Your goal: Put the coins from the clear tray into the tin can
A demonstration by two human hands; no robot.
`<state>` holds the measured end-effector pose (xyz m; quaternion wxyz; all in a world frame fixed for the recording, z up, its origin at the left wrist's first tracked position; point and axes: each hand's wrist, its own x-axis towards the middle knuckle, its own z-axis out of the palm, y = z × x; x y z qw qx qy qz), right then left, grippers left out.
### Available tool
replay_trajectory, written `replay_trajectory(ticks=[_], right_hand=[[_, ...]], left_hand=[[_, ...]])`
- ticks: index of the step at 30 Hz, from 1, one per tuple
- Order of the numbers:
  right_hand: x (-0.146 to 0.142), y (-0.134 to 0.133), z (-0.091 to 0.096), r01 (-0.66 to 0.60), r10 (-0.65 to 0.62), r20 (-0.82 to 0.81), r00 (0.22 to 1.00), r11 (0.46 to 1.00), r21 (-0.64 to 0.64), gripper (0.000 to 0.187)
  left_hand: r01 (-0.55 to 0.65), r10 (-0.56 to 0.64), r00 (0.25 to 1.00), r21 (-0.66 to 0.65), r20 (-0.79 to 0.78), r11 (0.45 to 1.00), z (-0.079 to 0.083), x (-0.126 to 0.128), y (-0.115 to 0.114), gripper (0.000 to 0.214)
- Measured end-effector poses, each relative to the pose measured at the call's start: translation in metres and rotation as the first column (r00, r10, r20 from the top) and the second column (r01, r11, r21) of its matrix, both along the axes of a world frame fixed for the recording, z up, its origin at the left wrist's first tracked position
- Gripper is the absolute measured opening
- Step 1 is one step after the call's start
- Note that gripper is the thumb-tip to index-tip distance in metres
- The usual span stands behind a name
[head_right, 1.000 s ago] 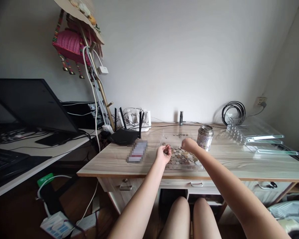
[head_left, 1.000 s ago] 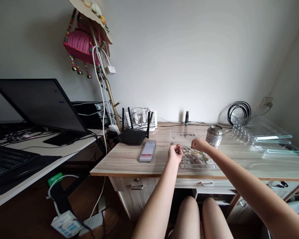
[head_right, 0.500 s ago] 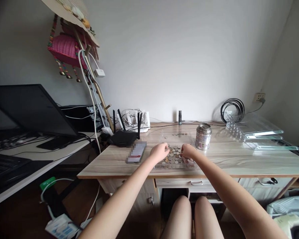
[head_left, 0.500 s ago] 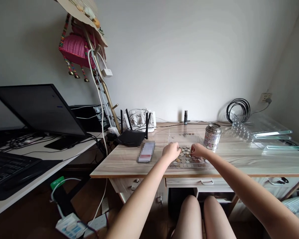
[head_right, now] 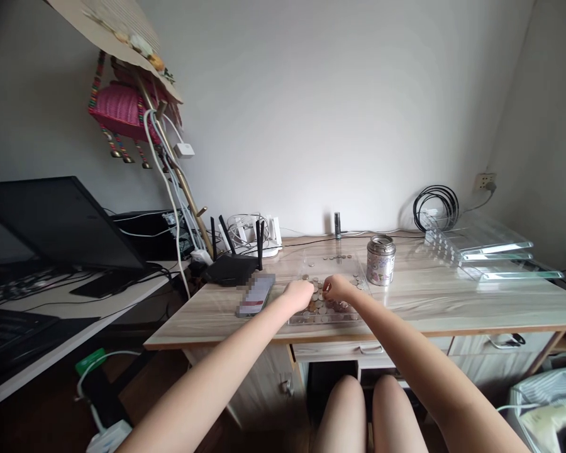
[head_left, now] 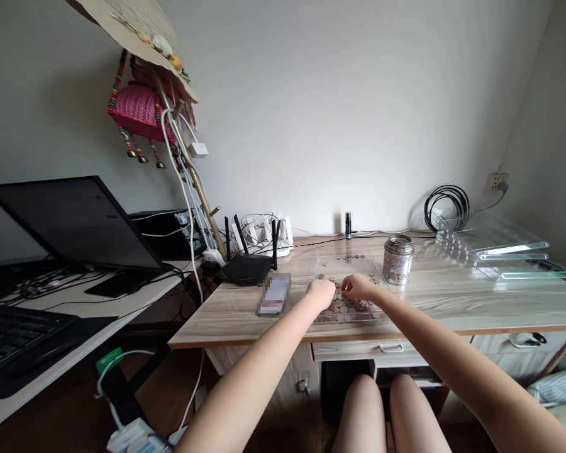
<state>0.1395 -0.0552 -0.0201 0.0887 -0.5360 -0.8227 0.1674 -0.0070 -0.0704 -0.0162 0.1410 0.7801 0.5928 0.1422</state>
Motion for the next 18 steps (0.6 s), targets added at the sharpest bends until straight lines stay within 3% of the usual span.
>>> replay_trajectory(ticks=[5,13,18], right_hand=[[-0.011,0.006,-0.005,-0.046,0.046,0.021,0.999,0.999,-0.011,0.032],[-0.006,0.003,-0.004,-0.054,0.055,0.011,0.998,0.997,-0.054,0.032],[-0.015,-0.005,-0.003,-0.08,0.079,-0.011,0.997,0.986,-0.148,0.033]], left_hand=[[0.009,-0.009,1.0,-0.002,-0.01,1.0,-0.003,-0.013,-0.01,0.031],[0.001,0.001,0.999,-0.05,0.039,0.999,-0.01,0.009,0.002,0.037],[-0.029,0.04,0.991,-0.086,0.125,0.996,-0.012,0.008,0.006,0.036]])
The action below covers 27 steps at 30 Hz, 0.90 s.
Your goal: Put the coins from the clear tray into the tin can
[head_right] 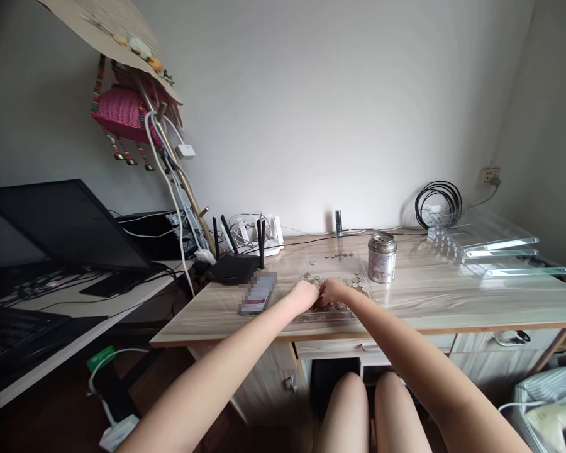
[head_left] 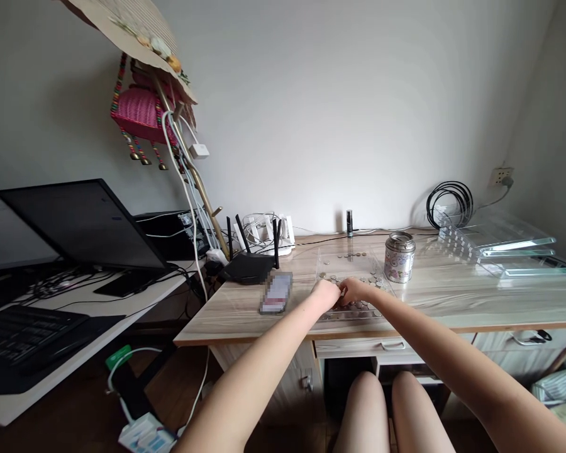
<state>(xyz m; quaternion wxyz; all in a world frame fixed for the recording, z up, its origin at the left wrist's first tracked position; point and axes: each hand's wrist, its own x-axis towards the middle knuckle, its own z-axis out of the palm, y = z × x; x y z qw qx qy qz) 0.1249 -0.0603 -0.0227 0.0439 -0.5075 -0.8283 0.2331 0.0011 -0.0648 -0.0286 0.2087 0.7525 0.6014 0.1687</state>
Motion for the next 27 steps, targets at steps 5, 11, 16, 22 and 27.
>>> replay_trajectory(ticks=[5,11,16,22,27], right_hand=[[-0.009,-0.009,0.009,0.005,-0.008,0.055,0.998,0.999,0.044,0.024],[-0.008,-0.013,0.019,0.047,-0.049,0.031,0.998,0.996,0.076,0.019],[-0.006,-0.005,0.045,0.101,-0.086,-0.143,0.986,0.989,0.104,0.025],[-0.025,-0.007,0.073,0.059,-0.025,-0.228,0.973,0.988,0.144,0.025],[-0.022,-0.009,0.067,0.124,-0.067,-0.205,0.976,0.953,0.278,0.021]], left_hand=[[-0.069,0.076,0.98,-0.046,0.186,0.997,0.006,-0.011,-0.002,0.039],[-0.178,0.246,0.727,-0.171,0.641,0.969,0.015,-0.014,-0.015,0.02],[-0.105,0.394,0.375,-0.383,0.839,0.918,0.017,-0.005,-0.019,0.028],[0.165,0.483,0.108,-0.495,0.869,0.853,0.023,-0.005,-0.023,0.022],[0.208,0.521,-0.032,-0.505,0.853,0.838,0.021,-0.014,-0.019,0.017]])
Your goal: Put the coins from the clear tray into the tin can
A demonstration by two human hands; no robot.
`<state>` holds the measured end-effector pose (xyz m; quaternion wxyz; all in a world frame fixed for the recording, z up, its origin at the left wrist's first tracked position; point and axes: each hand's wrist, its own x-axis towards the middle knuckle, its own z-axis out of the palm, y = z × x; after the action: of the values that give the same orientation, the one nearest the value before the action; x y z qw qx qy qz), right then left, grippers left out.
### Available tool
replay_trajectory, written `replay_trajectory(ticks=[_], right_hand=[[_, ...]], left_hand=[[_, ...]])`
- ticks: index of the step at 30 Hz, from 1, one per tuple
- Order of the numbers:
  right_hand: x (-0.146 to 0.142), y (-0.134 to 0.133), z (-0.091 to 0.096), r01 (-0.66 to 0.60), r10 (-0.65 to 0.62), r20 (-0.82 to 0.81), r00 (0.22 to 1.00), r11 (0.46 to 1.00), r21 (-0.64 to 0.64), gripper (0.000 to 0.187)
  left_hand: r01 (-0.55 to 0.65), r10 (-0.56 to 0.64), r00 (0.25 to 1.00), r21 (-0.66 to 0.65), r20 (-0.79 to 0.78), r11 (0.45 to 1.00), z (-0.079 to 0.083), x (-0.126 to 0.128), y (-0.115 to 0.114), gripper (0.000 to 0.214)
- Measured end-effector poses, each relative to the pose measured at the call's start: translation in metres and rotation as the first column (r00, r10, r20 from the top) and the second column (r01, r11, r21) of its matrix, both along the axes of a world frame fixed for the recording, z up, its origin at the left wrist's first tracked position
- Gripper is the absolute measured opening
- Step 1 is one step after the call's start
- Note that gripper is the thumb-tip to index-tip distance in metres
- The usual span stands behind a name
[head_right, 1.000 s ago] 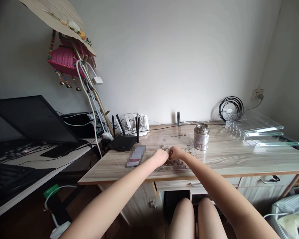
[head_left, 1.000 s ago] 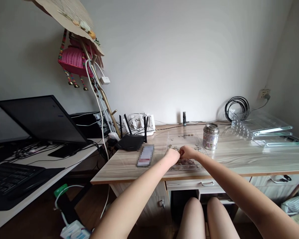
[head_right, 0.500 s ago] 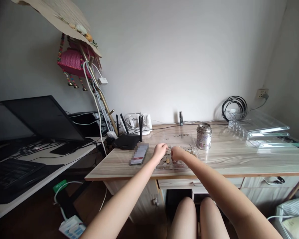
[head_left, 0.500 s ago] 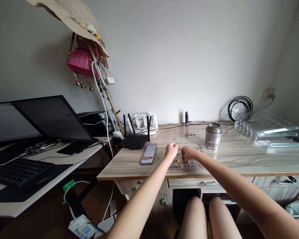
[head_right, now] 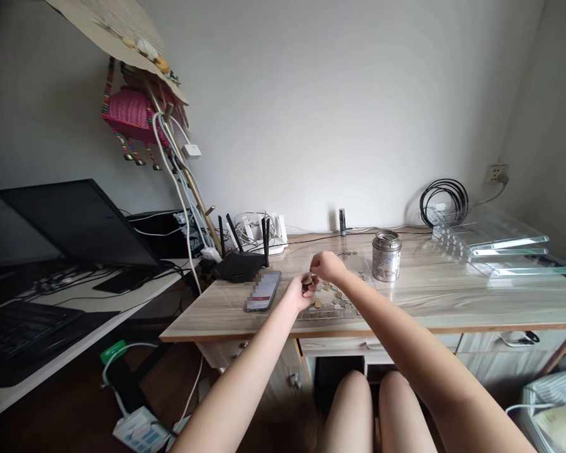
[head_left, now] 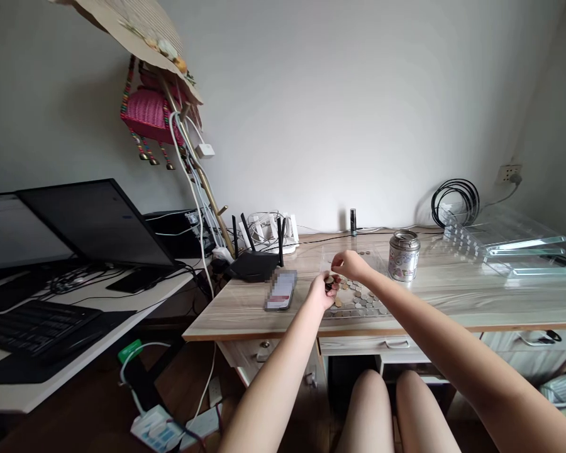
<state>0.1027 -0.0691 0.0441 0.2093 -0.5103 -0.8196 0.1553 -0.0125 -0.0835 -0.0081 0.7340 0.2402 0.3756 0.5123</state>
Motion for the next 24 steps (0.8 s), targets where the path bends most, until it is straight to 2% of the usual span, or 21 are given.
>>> replay_trajectory(ticks=[5,8,10,14,19,21,24], right_hand=[[-0.004,-0.003,-0.031,-0.05,0.057,0.155,0.986,0.998,-0.044,0.025],[-0.016,-0.008,-0.048,-0.111,0.13,0.244,0.961,0.989,-0.093,0.028],[-0.024,-0.009,-0.054,-0.142,0.173,0.287,0.942,0.982,-0.125,0.02],[-0.028,-0.009,-0.055,-0.202,0.247,0.317,0.916,0.965,-0.168,0.013],[-0.009,-0.01,-0.051,-0.331,0.376,0.245,0.894,0.921,-0.207,0.033],[0.0,-0.009,-0.051,-0.336,0.387,0.253,0.887,0.916,-0.22,0.033],[0.01,-0.007,-0.052,-0.31,0.398,0.288,0.871,0.9,-0.305,0.026]], left_hand=[[-0.093,0.092,0.996,0.034,0.019,0.995,0.003,-0.023,0.017,0.021],[-0.095,0.095,0.995,0.036,0.014,0.995,0.009,-0.035,0.025,0.03],[-0.065,0.065,0.997,0.018,0.032,0.998,0.013,-0.04,0.028,0.032],[-0.013,0.014,0.996,-0.014,0.083,1.0,0.015,-0.04,0.035,0.027],[-0.003,0.006,0.993,-0.022,0.12,1.0,0.013,-0.03,0.046,0.025],[0.008,-0.005,0.992,-0.023,0.129,1.0,0.011,-0.026,0.048,0.023],[0.023,-0.019,0.992,-0.033,0.127,0.999,0.009,-0.021,0.047,0.021]])
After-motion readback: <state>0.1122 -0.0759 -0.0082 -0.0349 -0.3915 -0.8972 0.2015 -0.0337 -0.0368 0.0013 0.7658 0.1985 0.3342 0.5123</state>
